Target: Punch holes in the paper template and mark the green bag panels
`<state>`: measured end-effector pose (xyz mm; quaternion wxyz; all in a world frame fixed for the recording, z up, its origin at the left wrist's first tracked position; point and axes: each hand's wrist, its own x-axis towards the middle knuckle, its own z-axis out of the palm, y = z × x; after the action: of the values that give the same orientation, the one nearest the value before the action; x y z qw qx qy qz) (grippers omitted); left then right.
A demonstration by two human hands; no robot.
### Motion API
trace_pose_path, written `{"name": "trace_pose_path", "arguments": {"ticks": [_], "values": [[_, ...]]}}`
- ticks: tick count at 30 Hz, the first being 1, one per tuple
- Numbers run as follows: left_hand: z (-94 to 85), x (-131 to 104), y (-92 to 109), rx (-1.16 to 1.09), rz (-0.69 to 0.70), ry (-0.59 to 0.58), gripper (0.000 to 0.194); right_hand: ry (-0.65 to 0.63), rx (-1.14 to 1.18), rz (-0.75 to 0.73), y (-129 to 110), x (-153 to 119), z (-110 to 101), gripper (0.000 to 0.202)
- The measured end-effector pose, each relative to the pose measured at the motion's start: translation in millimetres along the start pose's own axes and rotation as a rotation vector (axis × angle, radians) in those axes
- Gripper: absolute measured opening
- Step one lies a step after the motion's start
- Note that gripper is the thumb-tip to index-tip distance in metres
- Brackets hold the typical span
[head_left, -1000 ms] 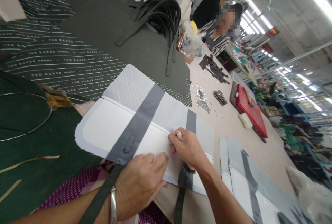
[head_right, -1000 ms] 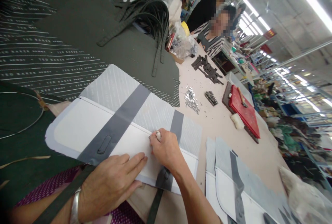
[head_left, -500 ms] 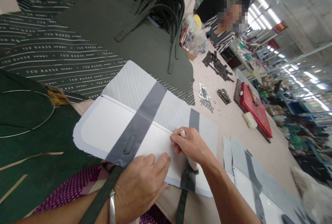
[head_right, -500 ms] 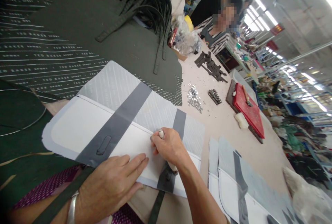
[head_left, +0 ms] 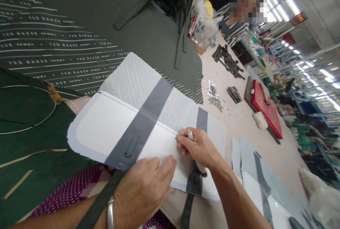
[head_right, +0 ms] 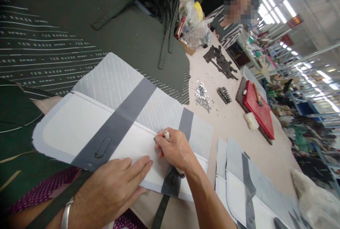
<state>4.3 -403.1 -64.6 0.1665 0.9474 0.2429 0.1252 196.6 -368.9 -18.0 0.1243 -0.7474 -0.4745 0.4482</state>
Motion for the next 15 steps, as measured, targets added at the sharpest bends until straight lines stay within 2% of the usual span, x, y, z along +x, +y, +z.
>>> {"name": "trace_pose_path", "arguments": {"ticks": [11, 15], "values": [[0.2, -0.6, -1.6, 0.000, 0.005, 0.017, 0.038, 0.025, -0.129, 0.086, -6.5, 2.7, 0.9, 0.016], [-1.6, 0.2, -2.8, -0.007, 0.011, 0.053, 0.035, 0.049, -0.065, 0.074, -3.2, 2.5, 2.9, 0.006]]}}
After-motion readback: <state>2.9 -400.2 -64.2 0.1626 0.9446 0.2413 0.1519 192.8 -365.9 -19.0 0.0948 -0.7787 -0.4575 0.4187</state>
